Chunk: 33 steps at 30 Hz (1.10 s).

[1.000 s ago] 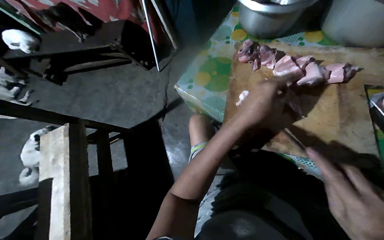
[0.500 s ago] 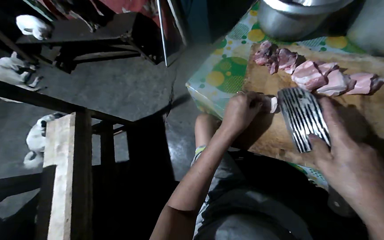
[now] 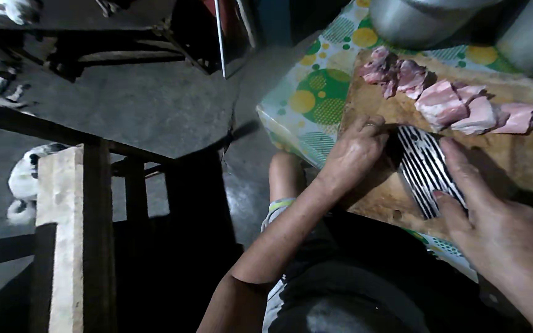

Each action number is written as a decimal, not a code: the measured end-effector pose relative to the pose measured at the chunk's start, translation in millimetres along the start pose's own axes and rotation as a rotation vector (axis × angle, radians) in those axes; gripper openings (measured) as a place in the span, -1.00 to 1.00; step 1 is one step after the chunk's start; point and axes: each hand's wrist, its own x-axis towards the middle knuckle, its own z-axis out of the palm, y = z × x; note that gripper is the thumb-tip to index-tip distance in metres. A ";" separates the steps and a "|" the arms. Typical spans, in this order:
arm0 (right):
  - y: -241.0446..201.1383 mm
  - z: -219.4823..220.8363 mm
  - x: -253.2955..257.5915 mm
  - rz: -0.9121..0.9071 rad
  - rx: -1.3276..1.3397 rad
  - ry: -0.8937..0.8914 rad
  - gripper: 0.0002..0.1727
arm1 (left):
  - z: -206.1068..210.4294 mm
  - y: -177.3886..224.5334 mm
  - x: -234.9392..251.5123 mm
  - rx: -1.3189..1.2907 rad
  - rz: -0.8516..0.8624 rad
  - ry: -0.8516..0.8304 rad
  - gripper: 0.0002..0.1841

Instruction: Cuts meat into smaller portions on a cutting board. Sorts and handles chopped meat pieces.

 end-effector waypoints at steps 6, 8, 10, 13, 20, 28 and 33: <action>5.5 -4.4 7.5 -0.016 -0.009 -0.017 -0.29 | -2.7 -13.5 -0.8 -0.127 0.051 -0.033 -0.83; 2.7 -6.0 12.4 -0.030 -0.019 -0.019 -0.30 | -5.3 -15.9 2.0 -0.125 0.044 -0.063 -0.83; 0.6 -5.7 21.6 -0.062 -0.040 -0.013 -0.29 | -3.7 -17.6 3.7 -0.107 0.055 -0.073 -0.83; -9.6 1.6 48.9 -0.096 -0.045 0.017 -0.23 | -3.5 -19.3 3.5 -0.137 0.033 -0.099 -0.84; -23.2 12.0 101.5 -0.065 -0.012 -0.051 -0.13 | -0.4 -14.8 2.0 -0.124 -0.048 -0.028 -0.86; 3.6 -10.3 24.5 -0.082 -0.041 -0.068 -0.31 | 2.1 -7.7 -4.0 -0.138 -0.033 0.022 -0.87; -26.3 6.6 86.6 -0.046 -0.023 -0.065 -0.11 | 0.1 -8.6 -5.8 -0.163 -0.026 0.026 -0.89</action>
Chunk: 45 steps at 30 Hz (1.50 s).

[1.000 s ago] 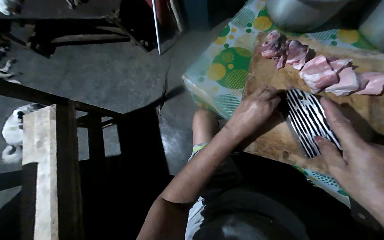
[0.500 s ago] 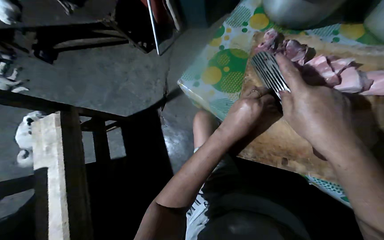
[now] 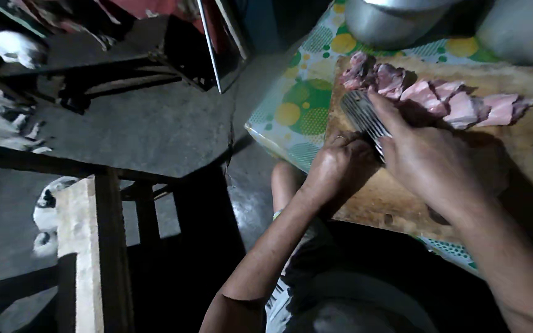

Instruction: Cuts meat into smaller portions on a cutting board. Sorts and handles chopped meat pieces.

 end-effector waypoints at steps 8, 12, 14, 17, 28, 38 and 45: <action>31.2 -3.4 -78.3 -0.054 -0.066 0.074 -0.26 | 3.4 1.1 -3.6 0.014 -0.143 0.052 -0.82; 41.8 -9.1 -80.7 -0.013 0.011 0.086 -0.29 | 3.4 2.1 -6.8 0.018 -0.139 0.113 -0.81; 37.8 -8.2 -77.6 -0.039 0.034 0.151 -0.32 | 3.3 -0.4 -8.8 0.027 -0.114 0.096 -0.82; 29.9 -7.5 -75.6 -0.099 0.035 0.169 -0.34 | 3.7 -2.7 -10.5 0.036 -0.079 0.097 -0.85; 29.6 -4.9 -26.0 -0.076 0.185 0.017 -0.18 | -5.6 -12.1 -3.7 -0.087 -0.029 -0.026 -0.86; 26.1 0.5 -55.5 -0.089 0.086 0.072 -0.26 | -1.3 -4.6 -5.3 -0.001 -0.078 0.066 -0.90; -2.9 7.1 10.5 -0.049 0.058 0.014 -0.10 | -3.5 -3.6 -5.4 -0.092 -0.065 0.032 -0.89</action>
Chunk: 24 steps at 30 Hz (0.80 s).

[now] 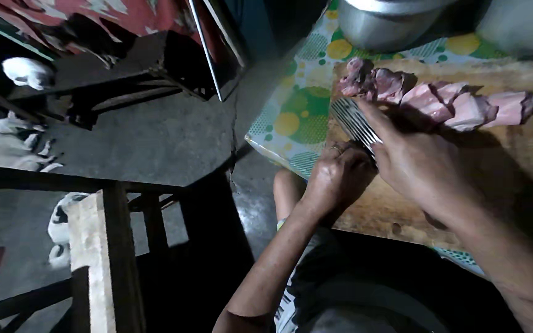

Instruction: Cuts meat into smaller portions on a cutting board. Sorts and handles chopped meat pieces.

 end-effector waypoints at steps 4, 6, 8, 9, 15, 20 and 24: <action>-1.6 0.3 10.0 -0.007 -0.012 -0.031 -0.07 | 1.4 -1.0 -2.3 0.002 -0.026 0.017 -0.88; 9.8 -1.6 -19.8 -0.027 0.009 0.031 -0.10 | 2.4 -0.2 -1.0 0.019 -0.047 0.047 -0.85; 26.4 -5.0 -51.7 -0.032 0.034 0.041 -0.18 | 2.4 0.9 -2.9 0.036 -0.079 0.053 -0.75; 34.3 -7.0 -62.6 -0.027 0.041 0.040 -0.22 | 2.9 0.8 -4.3 0.040 -0.092 0.066 -0.71; 30.2 -21.2 -82.0 0.002 0.059 0.103 -0.33 | 4.2 0.0 -10.1 0.035 -0.064 0.141 -0.75; 21.6 -15.5 -81.0 -0.030 0.008 0.089 -0.30 | 8.1 -1.7 -9.7 0.123 -0.084 0.146 -0.79; 24.2 -14.5 -71.1 -0.020 0.054 0.043 -0.28 | 4.2 1.1 -7.7 0.129 -0.108 0.077 -0.78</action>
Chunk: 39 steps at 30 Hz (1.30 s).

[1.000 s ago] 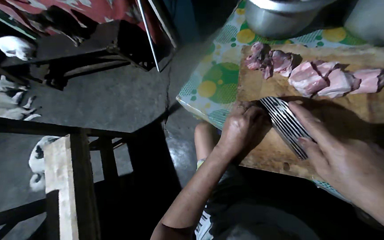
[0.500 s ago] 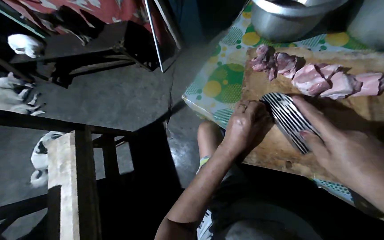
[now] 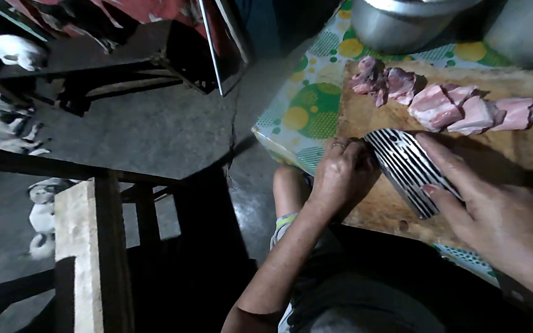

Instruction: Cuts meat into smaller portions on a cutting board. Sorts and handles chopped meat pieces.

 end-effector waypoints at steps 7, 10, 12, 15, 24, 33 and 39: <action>-22.4 15.9 60.3 0.045 -0.028 -0.031 -0.14 | 1.4 -1.1 0.3 0.006 -0.005 -0.001 -0.77; -15.7 15.3 48.4 0.017 0.004 -0.022 -0.11 | 2.9 1.4 1.0 0.023 -0.020 0.012 -0.79; -10.0 9.6 22.4 -0.016 0.002 -0.013 -0.18 | 1.9 2.9 2.2 0.021 -0.033 -0.006 -0.78; -9.8 4.6 3.4 -0.022 -0.033 -0.017 -0.29 | 0.9 2.7 1.5 0.015 -0.018 -0.028 -0.79; -32.8 24.2 78.7 0.060 -0.067 -0.059 -0.08 | 0.1 4.5 -0.6 0.014 -0.032 -0.033 -0.83; -4.3 -1.4 0.7 0.014 -0.011 0.026 -0.29 | 0.3 1.3 -6.4 -0.028 -0.103 0.079 -0.72; -20.6 1.8 -1.5 -0.005 -0.086 -0.003 -0.30 | 1.9 2.0 -7.4 -0.001 -0.115 0.061 -0.78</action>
